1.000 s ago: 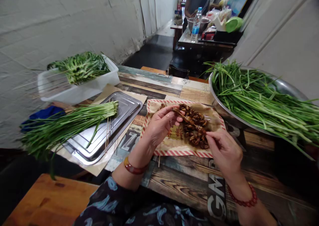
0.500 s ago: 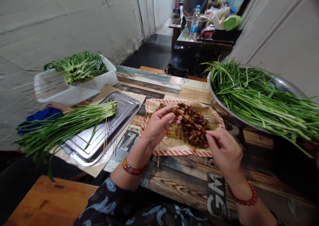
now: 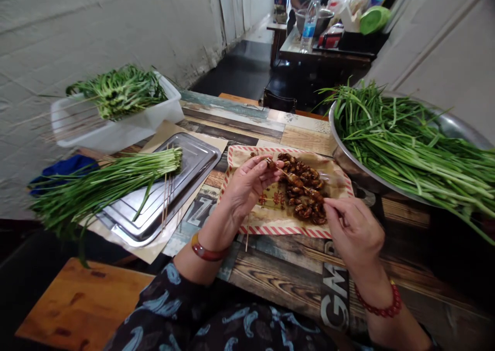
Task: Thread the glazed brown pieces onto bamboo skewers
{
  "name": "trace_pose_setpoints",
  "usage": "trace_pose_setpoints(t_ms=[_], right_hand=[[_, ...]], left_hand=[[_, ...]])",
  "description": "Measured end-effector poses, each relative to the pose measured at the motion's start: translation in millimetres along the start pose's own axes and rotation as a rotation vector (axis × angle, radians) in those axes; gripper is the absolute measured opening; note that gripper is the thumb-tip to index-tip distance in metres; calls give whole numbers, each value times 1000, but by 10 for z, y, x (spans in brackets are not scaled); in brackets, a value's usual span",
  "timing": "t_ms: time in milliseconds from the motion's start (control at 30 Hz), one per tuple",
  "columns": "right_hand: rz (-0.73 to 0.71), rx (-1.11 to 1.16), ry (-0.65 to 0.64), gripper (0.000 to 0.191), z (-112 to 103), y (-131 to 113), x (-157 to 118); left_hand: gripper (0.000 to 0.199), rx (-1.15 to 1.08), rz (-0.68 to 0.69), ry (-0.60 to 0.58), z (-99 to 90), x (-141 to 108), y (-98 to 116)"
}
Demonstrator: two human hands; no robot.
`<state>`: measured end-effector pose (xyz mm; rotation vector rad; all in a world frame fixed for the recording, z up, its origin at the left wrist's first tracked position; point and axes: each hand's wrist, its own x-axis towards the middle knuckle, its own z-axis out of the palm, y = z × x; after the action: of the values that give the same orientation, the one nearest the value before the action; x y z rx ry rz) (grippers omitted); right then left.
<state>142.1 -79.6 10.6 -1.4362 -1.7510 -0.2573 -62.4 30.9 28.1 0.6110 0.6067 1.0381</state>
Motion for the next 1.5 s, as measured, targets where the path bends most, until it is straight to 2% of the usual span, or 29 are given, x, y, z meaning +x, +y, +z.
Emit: trace_pose_setpoints(t_ms=[200,400,733,1033,1500], right_hand=[[-18,-15,-10,14,-3,12,-17],[-16,-27,-19,14,3,24,-27],[-23,-23,-3,16,12,56,-58],[7,-31,-45,16,13,63,-68],[-37,-16,2,19,9,55,-56]], left_hand=[[22,7,5,31,3,-2,-7],[21,-8,18,-2,1,-5,-17],[17,-8,36,19,16,-2,-26],[21,18,46,-8,34,-19,-37],[21,10,45,18,42,-24,-26]])
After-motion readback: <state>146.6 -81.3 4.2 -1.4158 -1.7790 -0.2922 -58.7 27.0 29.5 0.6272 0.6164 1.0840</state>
